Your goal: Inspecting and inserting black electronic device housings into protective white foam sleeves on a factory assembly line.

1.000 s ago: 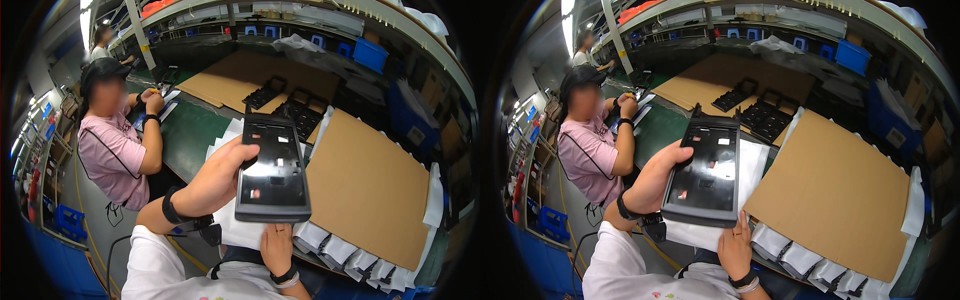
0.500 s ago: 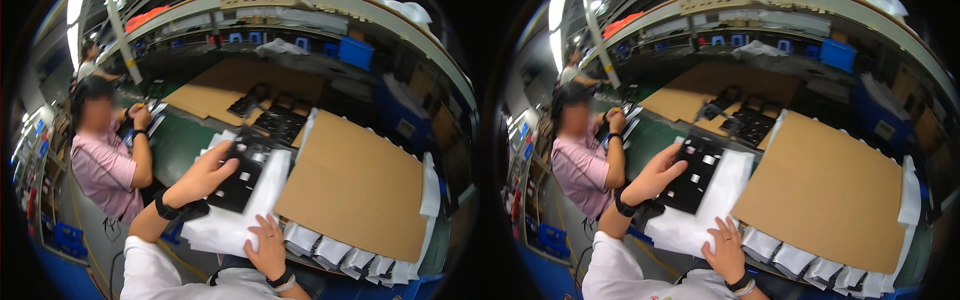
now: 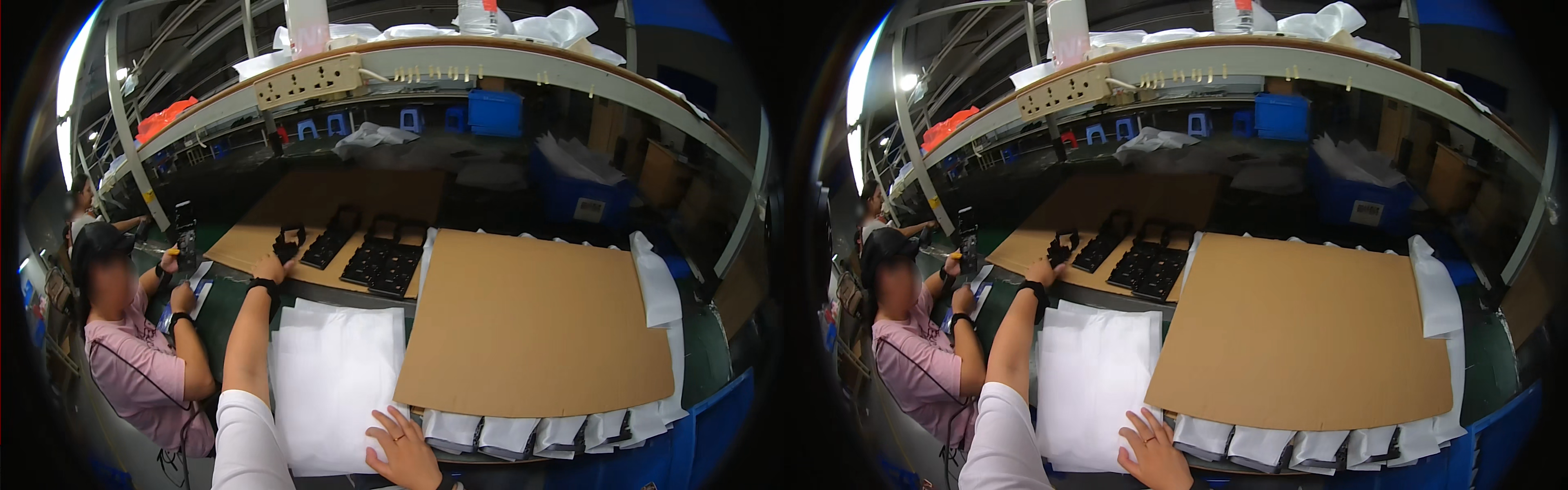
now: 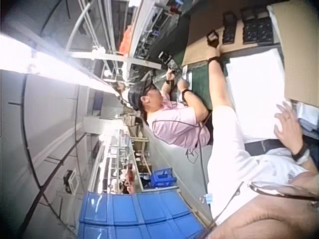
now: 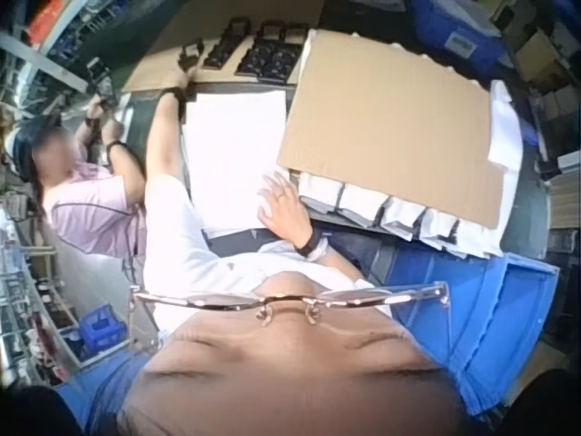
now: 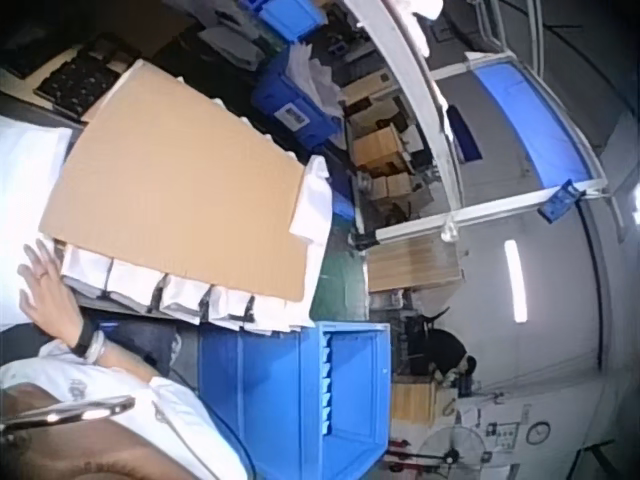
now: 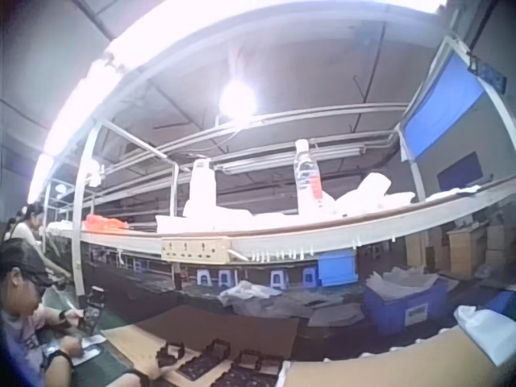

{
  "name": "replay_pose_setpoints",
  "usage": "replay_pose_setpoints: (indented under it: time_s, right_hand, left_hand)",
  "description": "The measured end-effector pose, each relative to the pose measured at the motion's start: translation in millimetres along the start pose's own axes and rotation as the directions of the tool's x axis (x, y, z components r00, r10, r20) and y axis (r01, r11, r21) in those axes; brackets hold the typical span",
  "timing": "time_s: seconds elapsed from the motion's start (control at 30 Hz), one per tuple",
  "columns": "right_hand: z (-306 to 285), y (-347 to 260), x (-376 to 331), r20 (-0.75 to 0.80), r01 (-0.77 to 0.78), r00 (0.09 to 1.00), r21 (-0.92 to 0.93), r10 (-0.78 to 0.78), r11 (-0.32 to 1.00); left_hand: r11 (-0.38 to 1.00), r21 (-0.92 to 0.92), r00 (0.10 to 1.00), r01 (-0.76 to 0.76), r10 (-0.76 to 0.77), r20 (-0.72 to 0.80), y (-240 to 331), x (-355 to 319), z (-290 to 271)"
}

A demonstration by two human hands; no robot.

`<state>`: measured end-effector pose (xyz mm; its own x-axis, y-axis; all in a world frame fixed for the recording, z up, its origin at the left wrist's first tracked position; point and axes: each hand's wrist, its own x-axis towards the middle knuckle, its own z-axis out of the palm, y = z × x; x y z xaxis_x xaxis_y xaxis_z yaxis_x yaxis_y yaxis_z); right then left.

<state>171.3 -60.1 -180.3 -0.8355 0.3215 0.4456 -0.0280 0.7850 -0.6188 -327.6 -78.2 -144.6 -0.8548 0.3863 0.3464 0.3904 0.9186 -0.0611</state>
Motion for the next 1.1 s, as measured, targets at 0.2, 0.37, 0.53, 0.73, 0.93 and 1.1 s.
replay_pose_setpoints:
  time_s: [0.2, 0.37, 0.53, 0.73, 0.93, 1.1]
  right_hand:
    - [-14.6, -4.5, 2.0, 0.091, 0.087, 0.992, -0.034, -0.084, 0.996]
    - [36.9, 26.4, -5.4, 0.038, 0.287, 0.947, -0.545, -0.318, 0.788]
    - [-4.0, 16.7, -14.7, -0.021, 0.149, 0.988, -0.029, -0.15, 0.988]
    - [-27.8, 25.4, -17.2, 0.026, 0.17, 0.985, 0.011, -0.17, 0.985]
    - [-45.4, 28.7, -30.0, 0.096, 0.235, 0.965, 0.103, -0.245, 0.966]
    - [-48.9, 22.7, -45.6, 0.18, 0.2, 0.96, 0.087, -0.213, 0.976]
  left_hand:
    - [0.561, -0.648, 0.857, -0.516, 0.334, -0.393, 113.7, 9.7, -117.7]
    - [0.096, -0.86, 0.527, -0.502, 0.822, -0.216, 255.8, -137.0, -229.7]
    - [0.029, -0.87, 0.4, -0.492, 0.895, -0.196, 429.7, -221.5, -227.1]
    - [-0.209, -0.913, 0.277, -0.35, 0.908, -0.314, 586.5, -313.6, -230.0]
    - [-0.169, -0.555, 0.106, -0.814, 0.897, -0.428, 641.7, -335.9, -198.2]
    - [-0.004, -0.51, 0.135, -0.86, 0.963, -0.234, 588.2, -331.9, -220.0]
